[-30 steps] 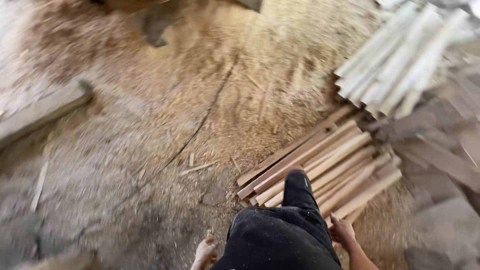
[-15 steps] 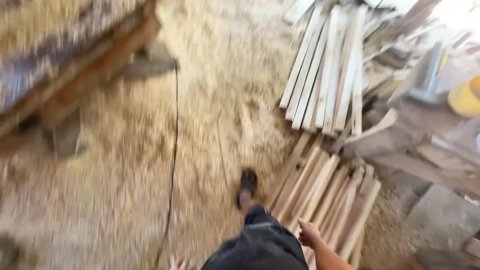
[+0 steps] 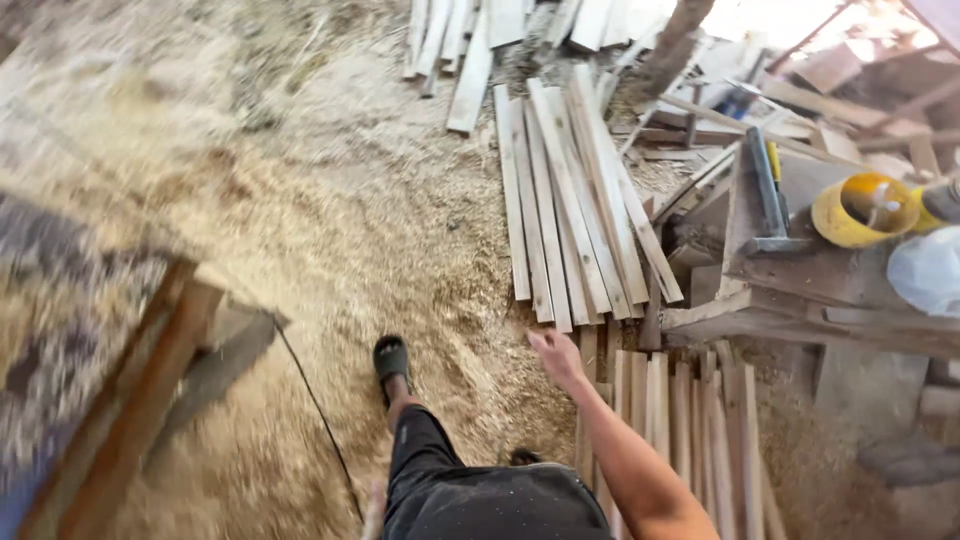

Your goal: Cutting wooden planks with a miter saw and organizing the resulting pieces.

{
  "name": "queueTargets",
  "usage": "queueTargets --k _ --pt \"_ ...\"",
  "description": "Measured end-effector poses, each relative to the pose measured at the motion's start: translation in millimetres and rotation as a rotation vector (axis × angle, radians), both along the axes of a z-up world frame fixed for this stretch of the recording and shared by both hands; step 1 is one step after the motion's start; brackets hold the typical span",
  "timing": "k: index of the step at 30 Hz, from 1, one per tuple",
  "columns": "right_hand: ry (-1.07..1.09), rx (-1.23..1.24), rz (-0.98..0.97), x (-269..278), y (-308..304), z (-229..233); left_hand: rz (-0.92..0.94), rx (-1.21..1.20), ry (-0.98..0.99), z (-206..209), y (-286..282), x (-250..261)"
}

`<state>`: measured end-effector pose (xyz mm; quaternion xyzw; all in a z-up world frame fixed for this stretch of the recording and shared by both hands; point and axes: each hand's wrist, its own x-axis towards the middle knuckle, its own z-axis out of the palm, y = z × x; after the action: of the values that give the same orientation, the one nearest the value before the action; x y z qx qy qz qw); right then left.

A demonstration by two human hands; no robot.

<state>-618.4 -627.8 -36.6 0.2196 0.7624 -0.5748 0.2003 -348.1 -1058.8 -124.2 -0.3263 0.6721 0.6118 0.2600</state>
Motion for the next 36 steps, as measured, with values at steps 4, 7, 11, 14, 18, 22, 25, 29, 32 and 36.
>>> queueTargets --k 4,7,11,14,18,22,25,29,32,36 --pt "0.077 0.674 0.422 77.4 29.3 -160.6 -0.101 0.261 -0.345 58.5 -54.6 -128.7" --pt "-0.739 0.379 -0.549 153.6 -19.7 -125.4 -0.245 0.384 -0.662 108.0 -116.7 -305.7" --pt "-0.822 0.244 -0.923 163.7 -136.2 -28.7 -0.799 0.067 -0.421 111.1 -194.3 -466.7" --pt "-0.629 0.057 -1.206 168.6 -224.4 -65.0 -0.699 -0.181 -0.311 130.6 -184.7 -558.0" --pt "-0.636 0.224 -1.130 124.9 -300.6 -140.1 -0.794 -0.339 -0.409 128.6 -117.2 -657.3" --pt "-0.501 0.230 -1.111 67.7 -314.4 -158.3 -1.028 -0.251 -0.300 94.2 -31.4 -721.0" --pt "-0.433 0.197 -1.075 22.7 -328.8 -171.7 -1.067 -0.173 -0.242 87.4 44.5 -759.6" --pt "-0.507 0.237 -1.089 -43.4 -248.3 -173.4 -1.293 -0.104 -0.066 100.7 119.4 -796.1" --pt "-0.614 0.069 -1.104 -100.5 -157.4 -110.3 -1.353 -0.128 0.123 105.8 147.4 -813.3" --pt "-0.155 0.285 -1.117 -189.4 -31.5 -72.4 -1.538 -0.326 0.356 135.0 192.4 -842.7"
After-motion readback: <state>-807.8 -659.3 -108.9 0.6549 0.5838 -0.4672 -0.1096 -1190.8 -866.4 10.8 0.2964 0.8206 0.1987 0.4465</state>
